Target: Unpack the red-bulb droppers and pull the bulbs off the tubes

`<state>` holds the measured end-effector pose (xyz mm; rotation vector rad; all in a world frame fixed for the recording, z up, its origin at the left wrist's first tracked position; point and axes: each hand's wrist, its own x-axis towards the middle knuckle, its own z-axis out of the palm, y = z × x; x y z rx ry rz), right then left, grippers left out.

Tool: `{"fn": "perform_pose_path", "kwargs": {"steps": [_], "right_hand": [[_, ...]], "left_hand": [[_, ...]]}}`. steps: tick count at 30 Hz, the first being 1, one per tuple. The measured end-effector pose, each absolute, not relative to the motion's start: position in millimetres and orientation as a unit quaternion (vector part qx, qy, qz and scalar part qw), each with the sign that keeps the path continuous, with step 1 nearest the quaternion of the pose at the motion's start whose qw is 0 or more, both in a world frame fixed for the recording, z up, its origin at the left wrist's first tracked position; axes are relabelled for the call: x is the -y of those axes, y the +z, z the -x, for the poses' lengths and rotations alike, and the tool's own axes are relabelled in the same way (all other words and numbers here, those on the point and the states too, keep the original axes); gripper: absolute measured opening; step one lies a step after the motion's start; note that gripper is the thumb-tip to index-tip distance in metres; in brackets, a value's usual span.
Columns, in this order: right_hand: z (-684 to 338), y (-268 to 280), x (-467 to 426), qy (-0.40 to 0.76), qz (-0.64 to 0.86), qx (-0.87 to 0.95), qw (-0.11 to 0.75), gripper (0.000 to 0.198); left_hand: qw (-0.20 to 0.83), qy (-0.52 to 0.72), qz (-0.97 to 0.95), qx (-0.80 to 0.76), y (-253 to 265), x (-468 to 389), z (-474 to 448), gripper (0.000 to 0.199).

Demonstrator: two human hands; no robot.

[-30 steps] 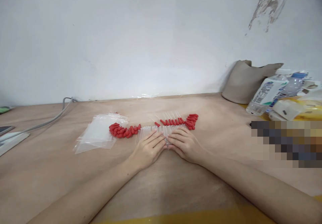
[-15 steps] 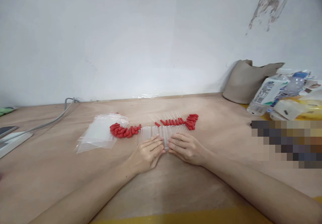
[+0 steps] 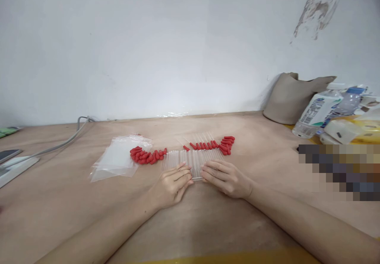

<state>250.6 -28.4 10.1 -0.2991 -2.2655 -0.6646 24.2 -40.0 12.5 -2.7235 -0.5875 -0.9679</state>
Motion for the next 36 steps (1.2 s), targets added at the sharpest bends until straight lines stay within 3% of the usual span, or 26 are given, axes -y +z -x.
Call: {"fn": "perform_pose_path", "kwargs": {"steps": [5,9,12,17,24,36], "right_hand": [[-265,12,24,-0.256,0.12,0.878,0.386,0.021],[-282,12,14,-0.236,0.244,0.82,0.46,0.024],[-291,16,2,-0.157,0.368,0.771,0.496,0.02],[-312,31,-32,-0.001,0.548,0.685,0.48,0.03],[-336,37,-74,0.109,0.612,0.597,0.507,0.027],[-339,27,-73,0.151,0.62,0.64,0.429,0.022]], "left_hand": [[0.101,-0.347,0.908,0.21,11,35,-15,0.016],[0.124,-0.384,0.867,0.293,11,23,-4,0.016],[0.135,-0.39,0.843,0.345,13,16,-5,0.024],[0.149,-0.365,0.842,0.369,16,8,-12,0.039],[0.151,-0.346,0.862,0.339,11,1,-15,0.026],[0.135,-0.292,0.895,0.31,15,12,-24,0.027]]}}
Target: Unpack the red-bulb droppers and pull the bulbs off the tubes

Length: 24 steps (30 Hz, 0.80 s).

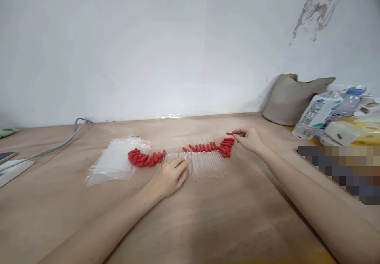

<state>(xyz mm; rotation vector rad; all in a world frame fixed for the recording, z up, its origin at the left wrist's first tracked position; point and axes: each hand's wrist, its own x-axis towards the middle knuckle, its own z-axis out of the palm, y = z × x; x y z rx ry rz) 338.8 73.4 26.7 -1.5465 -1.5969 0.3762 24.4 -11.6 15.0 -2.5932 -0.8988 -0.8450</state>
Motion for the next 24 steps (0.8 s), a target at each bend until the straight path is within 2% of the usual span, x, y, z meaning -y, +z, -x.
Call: {"fn": "perform_pose_path", "kwargs": {"steps": [6,12,17,24], "right_hand": [[-336,28,-71,0.125,0.621,0.657,0.41,0.018],[-330,31,-62,0.106,0.617,0.685,0.371,0.017],[-328,33,-59,0.084,0.62,0.698,0.348,0.015],[-325,35,-61,0.003,0.629,0.674,0.386,0.014]], "left_hand": [[0.081,-0.307,0.901,0.294,14,19,-26,0.033],[0.121,-0.294,0.906,0.28,20,21,-19,0.033],[0.109,-0.272,0.909,0.295,20,23,-12,0.034],[0.102,-0.267,0.9,0.329,19,20,-17,0.032]]}}
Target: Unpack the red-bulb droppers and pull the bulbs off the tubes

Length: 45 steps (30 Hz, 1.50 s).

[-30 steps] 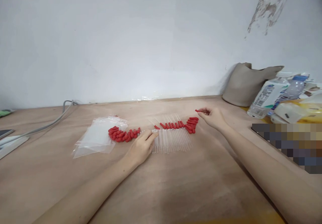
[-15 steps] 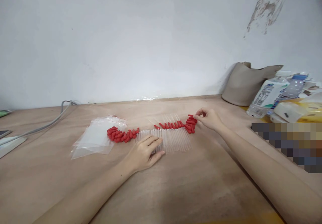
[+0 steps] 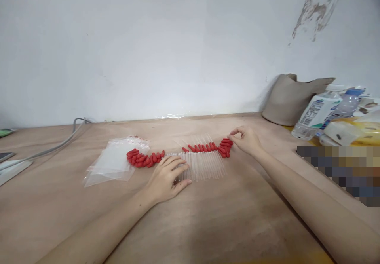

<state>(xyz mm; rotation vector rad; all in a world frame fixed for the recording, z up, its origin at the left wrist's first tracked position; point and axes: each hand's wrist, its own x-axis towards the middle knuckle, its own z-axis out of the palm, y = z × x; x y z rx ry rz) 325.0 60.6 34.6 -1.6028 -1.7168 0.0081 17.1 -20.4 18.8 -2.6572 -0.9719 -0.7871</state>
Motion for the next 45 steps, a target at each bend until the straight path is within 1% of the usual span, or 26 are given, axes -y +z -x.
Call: {"fn": "perform_pose_path", "kwargs": {"steps": [3,4,8,11,14,18,21,24,29,34,36,38,40,41,43,45], "right_hand": [[-313,37,-56,-0.007,0.612,0.69,0.387,0.014],[-307,38,-54,-0.014,0.605,0.704,0.372,0.015],[-277,43,-46,-0.045,0.615,0.747,0.247,0.021],[-257,46,-51,-0.048,0.645,0.735,0.203,0.023],[-245,47,-66,-0.031,0.683,0.712,0.161,0.023],[-235,51,-84,0.017,0.722,0.684,0.104,0.019],[-231,54,-91,0.04,0.734,0.673,0.08,0.013],[-229,55,-93,0.043,0.737,0.671,0.074,0.012],[-227,58,-90,0.021,0.719,0.687,0.101,0.018],[-231,70,-63,-0.007,0.688,0.71,0.153,0.02],[-238,68,-43,-0.024,0.651,0.735,0.188,0.023],[-249,56,-22,-0.036,0.6,0.767,0.223,0.022],[-260,38,-1,-0.086,0.486,0.803,0.333,0.02],[-264,28,7,-0.104,0.44,0.815,0.363,0.021],[-269,11,21,-0.136,0.386,0.822,0.396,0.022],[-267,2,28,-0.154,0.353,0.828,0.408,0.017]], "left_hand": [[0.102,-0.265,0.896,0.342,20,20,-21,0.034],[0.101,-0.266,0.895,0.345,21,21,-21,0.035],[0.105,-0.284,0.885,0.355,21,23,-21,0.038],[0.111,-0.298,0.877,0.36,20,24,-20,0.04],[0.099,-0.288,0.885,0.353,18,23,-18,0.043],[0.07,-0.232,0.909,0.34,15,20,-16,0.045],[0.048,-0.194,0.921,0.335,15,19,-16,0.042],[0.03,-0.187,0.925,0.329,16,20,-17,0.04],[0.022,-0.208,0.921,0.33,16,22,-18,0.035],[0.049,-0.243,0.913,0.324,14,21,-17,0.034],[0.072,-0.276,0.903,0.32,13,21,-17,0.036],[0.102,-0.329,0.883,0.32,13,22,-17,0.042],[0.133,-0.385,0.855,0.32,12,24,-19,0.047],[0.146,-0.402,0.846,0.318,12,25,-20,0.048],[0.165,-0.4,0.847,0.309,13,27,-24,0.048],[0.181,-0.366,0.865,0.292,14,30,-28,0.045]]}}
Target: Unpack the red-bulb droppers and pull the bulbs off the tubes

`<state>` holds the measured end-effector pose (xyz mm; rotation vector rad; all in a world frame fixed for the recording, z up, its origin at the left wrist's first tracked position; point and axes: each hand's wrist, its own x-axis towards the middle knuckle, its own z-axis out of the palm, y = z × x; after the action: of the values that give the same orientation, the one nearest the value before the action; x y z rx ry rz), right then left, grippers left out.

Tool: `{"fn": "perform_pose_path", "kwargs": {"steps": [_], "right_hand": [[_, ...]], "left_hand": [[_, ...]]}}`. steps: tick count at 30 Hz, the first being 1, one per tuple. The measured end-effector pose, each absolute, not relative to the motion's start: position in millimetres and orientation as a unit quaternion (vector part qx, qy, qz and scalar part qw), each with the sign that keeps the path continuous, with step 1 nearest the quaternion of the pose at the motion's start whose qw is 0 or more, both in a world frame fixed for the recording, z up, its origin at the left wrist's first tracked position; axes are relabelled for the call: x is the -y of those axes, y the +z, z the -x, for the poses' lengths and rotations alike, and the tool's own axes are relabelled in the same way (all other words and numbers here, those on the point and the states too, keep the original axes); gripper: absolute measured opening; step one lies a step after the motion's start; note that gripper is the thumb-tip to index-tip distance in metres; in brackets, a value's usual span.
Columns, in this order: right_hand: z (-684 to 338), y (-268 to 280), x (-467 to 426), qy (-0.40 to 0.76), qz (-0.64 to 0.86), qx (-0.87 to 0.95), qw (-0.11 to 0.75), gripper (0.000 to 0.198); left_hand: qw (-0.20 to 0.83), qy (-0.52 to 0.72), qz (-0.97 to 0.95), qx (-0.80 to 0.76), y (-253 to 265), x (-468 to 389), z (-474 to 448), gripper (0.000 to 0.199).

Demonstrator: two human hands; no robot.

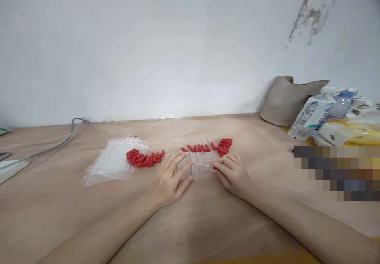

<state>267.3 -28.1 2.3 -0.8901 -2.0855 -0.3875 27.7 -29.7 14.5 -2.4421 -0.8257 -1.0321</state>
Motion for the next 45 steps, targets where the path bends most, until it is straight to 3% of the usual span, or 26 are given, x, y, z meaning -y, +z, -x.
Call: {"fn": "perform_pose_path", "kwargs": {"steps": [8,16,26,45], "right_hand": [[-247,5,29,-0.156,0.287,0.857,0.399,0.012],[-247,6,29,-0.161,0.255,0.87,0.389,0.017],[-248,8,31,-0.169,0.196,0.901,0.35,0.013],[-260,4,31,-0.219,0.141,0.895,0.362,0.018]], "left_hand": [[0.258,-0.302,0.887,0.237,15,30,-40,0.024],[0.239,-0.337,0.886,0.209,13,31,-44,0.012],[0.168,-0.321,0.914,0.183,12,35,-37,0.011],[0.096,-0.326,0.924,0.177,9,36,-29,0.016]]}}
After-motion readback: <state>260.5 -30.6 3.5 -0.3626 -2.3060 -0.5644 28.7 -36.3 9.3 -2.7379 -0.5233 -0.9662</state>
